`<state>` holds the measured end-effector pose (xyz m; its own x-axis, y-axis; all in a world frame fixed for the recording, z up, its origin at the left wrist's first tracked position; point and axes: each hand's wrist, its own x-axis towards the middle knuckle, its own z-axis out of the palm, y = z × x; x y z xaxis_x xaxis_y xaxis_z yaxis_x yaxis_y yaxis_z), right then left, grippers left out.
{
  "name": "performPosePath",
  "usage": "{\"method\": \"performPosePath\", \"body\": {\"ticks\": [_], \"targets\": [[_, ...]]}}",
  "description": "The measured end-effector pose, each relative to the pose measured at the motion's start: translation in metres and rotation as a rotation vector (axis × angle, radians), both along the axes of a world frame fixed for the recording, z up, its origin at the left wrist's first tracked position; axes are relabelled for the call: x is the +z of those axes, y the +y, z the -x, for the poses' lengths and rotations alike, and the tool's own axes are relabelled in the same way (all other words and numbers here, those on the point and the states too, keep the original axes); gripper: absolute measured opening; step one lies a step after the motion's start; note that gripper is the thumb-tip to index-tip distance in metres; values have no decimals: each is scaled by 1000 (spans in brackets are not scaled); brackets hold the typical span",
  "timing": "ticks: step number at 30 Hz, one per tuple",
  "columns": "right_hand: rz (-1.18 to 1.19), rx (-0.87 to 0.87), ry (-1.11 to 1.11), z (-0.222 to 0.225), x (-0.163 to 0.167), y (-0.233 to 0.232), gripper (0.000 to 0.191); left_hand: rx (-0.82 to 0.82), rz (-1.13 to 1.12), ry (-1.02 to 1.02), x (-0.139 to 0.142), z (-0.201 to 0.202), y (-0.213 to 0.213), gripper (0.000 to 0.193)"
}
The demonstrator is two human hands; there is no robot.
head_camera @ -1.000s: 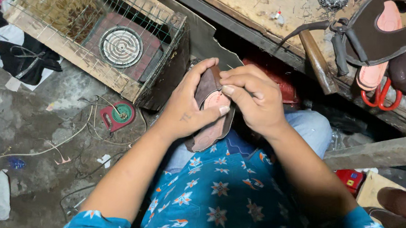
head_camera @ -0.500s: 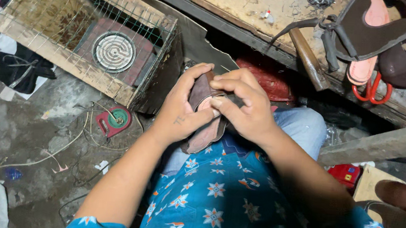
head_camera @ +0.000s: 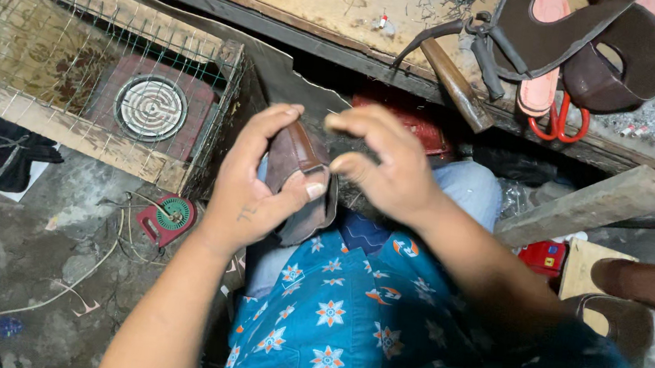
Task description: The person uses a plier-like tool to pull and adjust the upper of a brown slip-on shoe, then uses a hammer to tap the edges. The person continues to pull and shape the shoe upper with the pliers and occasionally taps with the hammer.
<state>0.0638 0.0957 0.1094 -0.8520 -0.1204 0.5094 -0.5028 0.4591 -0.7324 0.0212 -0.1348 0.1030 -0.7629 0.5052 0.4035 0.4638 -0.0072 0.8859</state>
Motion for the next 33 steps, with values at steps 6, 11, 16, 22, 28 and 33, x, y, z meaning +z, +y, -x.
{"method": "performPosePath", "body": {"ticks": [6,11,16,22,28,33], "targets": [[-599,-574,9,68,-7,107,29,68,-16,156,5,13,-7,79],[-1057,-805,-350,78,-11,152,46,86,33,44,-7,2,-11,95],[-940,-783,-480,84,-6,156,49,34,-37,-50,-18,-3,-12,106],[-702,-747,-388,86,-11,161,30,45,118,54,-24,-19,-12,108],[-329,-671,-80,59,-17,169,26,56,101,142,-30,-29,-9,110],[515,-239,-167,1,-4,134,43,110,152,219,-25,-20,-9,92]]}}
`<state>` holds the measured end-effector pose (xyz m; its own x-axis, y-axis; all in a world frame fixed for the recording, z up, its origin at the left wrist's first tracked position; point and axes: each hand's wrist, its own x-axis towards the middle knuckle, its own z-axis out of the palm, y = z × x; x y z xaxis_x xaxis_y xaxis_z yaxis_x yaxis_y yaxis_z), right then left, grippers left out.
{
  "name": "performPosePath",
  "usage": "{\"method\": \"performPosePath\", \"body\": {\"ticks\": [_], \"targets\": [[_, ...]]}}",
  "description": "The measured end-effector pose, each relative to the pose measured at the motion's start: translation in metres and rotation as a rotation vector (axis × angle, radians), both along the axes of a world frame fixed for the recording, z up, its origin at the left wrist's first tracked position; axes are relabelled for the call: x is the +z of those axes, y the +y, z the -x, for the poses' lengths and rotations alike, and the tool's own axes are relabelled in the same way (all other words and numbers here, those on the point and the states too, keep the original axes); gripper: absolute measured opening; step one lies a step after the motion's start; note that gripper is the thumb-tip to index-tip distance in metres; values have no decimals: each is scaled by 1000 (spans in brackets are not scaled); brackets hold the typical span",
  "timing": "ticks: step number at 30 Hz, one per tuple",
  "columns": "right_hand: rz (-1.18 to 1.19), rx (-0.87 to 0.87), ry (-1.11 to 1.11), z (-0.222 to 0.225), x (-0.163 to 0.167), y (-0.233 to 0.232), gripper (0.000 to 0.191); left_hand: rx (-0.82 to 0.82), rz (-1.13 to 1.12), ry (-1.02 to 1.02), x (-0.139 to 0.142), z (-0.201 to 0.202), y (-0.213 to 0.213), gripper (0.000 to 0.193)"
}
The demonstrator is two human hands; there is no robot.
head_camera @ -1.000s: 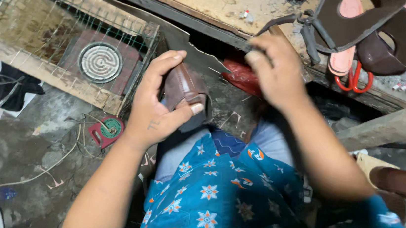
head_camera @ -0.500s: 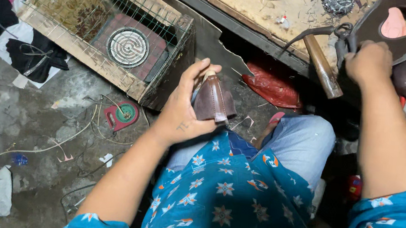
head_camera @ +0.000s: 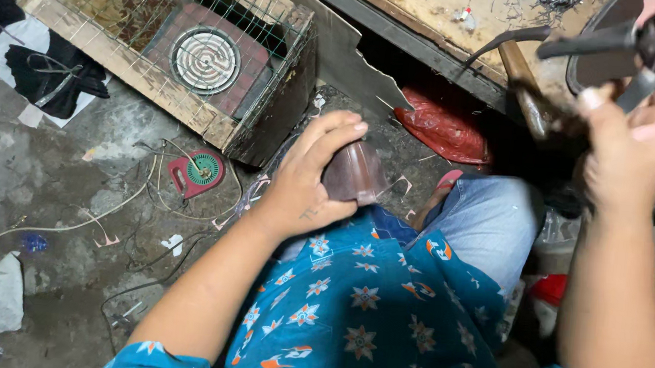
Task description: The person uses a plier-like tool to pull and adjust the upper of a brown slip-on shoe, then uses a hammer to tap the edges. The person continues to pull and shape the shoe upper with the pliers and occasionally taps with the hammer.
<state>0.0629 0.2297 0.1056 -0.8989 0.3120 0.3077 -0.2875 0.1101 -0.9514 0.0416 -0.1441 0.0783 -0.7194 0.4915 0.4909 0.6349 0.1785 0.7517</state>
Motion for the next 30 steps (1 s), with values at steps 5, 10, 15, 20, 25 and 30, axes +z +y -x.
{"method": "performPosePath", "body": {"ticks": [5,10,15,20,25,30], "targets": [[-9,422,-560,-35,2,-63,63,90,56,24,10,24,7,84],[61,803,-696,-45,-13,-110,41,140,83,79,14,28,22,77],[-143,690,-942,-45,-6,-119,32,135,103,110,16,17,34,77],[-83,709,-1029,-50,11,-118,15,136,98,145,18,14,41,80],[-206,728,-870,-48,26,-118,14,130,104,172,20,13,46,76],[-509,708,-989,-44,41,-112,27,140,141,172,18,3,53,78]]}}
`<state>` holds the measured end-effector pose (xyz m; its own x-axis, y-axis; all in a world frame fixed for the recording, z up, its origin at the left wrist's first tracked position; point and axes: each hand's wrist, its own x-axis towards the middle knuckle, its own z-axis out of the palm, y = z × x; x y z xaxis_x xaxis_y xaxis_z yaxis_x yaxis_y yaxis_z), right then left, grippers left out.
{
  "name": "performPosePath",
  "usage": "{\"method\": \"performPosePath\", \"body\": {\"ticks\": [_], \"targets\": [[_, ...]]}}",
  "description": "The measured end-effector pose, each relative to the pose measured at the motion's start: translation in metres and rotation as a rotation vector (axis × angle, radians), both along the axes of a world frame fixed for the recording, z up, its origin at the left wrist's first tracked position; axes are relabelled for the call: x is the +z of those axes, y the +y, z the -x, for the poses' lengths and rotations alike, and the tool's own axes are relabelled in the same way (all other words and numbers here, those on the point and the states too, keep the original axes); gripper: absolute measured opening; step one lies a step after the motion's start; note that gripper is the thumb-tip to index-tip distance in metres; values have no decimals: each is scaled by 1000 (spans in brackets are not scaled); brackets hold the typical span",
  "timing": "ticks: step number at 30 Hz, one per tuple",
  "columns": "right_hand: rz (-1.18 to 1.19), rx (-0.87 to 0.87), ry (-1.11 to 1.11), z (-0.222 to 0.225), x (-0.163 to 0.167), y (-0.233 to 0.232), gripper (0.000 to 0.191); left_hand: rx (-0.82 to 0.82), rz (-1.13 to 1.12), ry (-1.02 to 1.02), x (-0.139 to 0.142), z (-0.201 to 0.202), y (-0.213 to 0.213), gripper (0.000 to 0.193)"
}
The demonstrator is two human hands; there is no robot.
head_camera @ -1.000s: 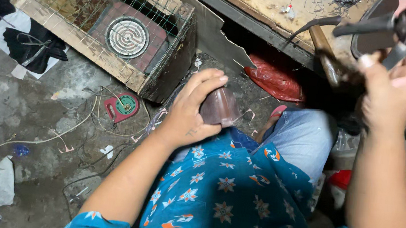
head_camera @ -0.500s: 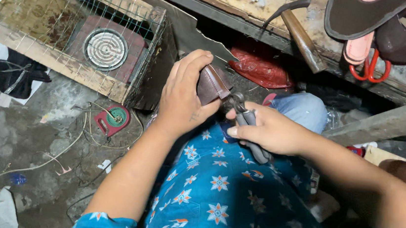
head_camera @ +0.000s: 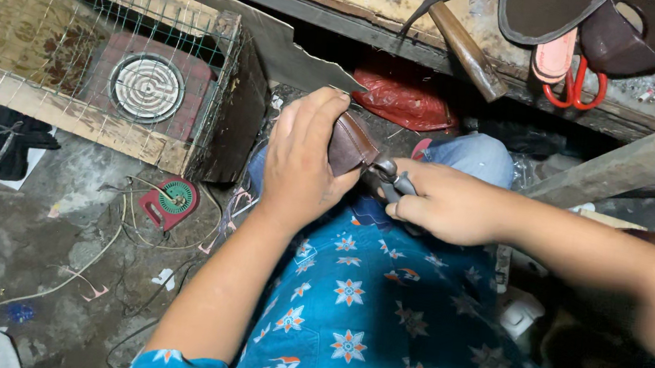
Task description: The person uses a plier-like tool to pull and adjust the upper of a brown slip-on shoe, then uses a hammer to tap the edges. The person continues to pull and shape the shoe upper with the pliers and occasionally taps with the hammer.
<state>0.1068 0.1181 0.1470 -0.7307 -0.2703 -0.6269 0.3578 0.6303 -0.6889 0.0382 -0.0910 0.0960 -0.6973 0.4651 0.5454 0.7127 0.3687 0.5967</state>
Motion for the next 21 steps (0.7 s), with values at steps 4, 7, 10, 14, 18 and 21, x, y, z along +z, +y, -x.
{"method": "performPosePath", "body": {"ticks": [4,7,10,14,18,21], "targets": [[-125,143,103,2,4,8,43,2,38,-4,-2,-5,3,83],[-190,180,138,2,4,12,45,-13,49,-5,-3,-6,4,86],[-226,182,83,3,4,13,41,-5,55,6,-3,-7,4,85],[-225,188,158,3,11,11,42,-12,86,8,-4,-10,4,88],[-300,-18,-52,1,16,5,30,-30,79,-1,-4,-5,5,89],[-215,-31,564,3,1,-8,35,-23,-19,-16,-3,18,2,85]]}}
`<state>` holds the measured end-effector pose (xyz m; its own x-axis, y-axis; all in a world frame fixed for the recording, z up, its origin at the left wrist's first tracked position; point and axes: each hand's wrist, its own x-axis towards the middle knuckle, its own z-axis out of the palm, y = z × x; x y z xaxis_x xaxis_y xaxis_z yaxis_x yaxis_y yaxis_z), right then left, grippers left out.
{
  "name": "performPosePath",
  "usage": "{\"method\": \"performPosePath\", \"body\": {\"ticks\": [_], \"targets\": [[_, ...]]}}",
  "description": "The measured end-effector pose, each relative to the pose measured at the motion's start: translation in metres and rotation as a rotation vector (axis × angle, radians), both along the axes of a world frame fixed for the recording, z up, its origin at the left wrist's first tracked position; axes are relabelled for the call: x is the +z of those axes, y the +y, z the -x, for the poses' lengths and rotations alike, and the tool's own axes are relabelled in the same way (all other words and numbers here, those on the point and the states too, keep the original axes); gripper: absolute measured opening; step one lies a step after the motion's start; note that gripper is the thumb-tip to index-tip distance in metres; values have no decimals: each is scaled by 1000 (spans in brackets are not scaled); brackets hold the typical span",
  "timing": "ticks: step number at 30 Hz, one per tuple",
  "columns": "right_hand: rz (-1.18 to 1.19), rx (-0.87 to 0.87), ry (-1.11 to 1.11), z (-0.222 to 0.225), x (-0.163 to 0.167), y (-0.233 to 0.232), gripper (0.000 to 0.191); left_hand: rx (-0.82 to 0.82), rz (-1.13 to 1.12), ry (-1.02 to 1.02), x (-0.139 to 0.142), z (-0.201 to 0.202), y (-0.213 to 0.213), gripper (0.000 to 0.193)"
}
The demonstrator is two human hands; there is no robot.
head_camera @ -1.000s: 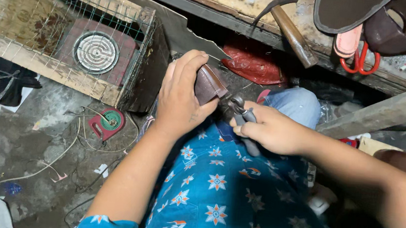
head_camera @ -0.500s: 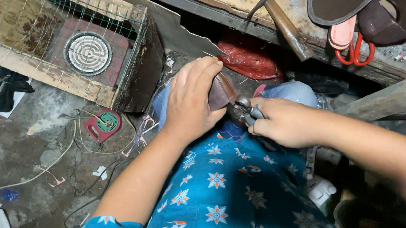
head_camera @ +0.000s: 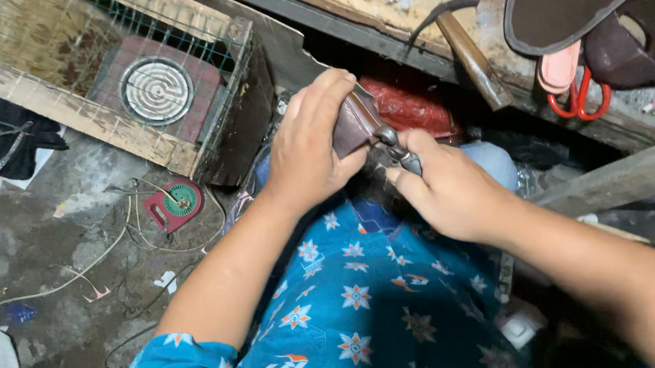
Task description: The person uses a plier-like tool to pull and adjust the upper of a brown slip-on shoe, then uses a hammer to tap the edges. The person continues to pull and shape the shoe upper with the pliers and occasionally taps with the hammer.
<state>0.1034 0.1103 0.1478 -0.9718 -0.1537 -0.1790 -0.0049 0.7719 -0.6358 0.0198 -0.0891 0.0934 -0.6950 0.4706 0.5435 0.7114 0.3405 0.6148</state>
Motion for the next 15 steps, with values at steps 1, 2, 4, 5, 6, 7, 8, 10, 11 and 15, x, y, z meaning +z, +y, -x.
{"method": "performPosePath", "body": {"ticks": [1,2,4,5,6,7,8,10,11,15], "targets": [[69,-3,148,6,-11,-5,37,3,-31,4,0,9,-4,83],[141,-5,293,12,-22,-11,40,5,-61,6,0,18,-7,82],[203,-83,362,23,-50,-22,37,36,-80,19,-2,31,-11,75],[238,-128,397,29,-65,-28,35,46,-85,26,-4,36,-13,72],[262,-129,443,35,-79,-33,34,54,-97,4,-6,39,-15,70],[285,-129,491,42,-90,-37,34,63,-111,-18,-9,41,-17,69],[307,-130,540,48,-99,-40,33,70,-126,-38,-11,45,-18,67],[296,-137,604,58,-106,-44,34,86,-111,-59,-15,50,-18,65],[294,-139,636,63,-106,-45,34,96,-101,-69,-17,54,-19,65],[348,-170,439,85,-86,-35,31,-2,-160,-90,-18,80,-13,62]]}}
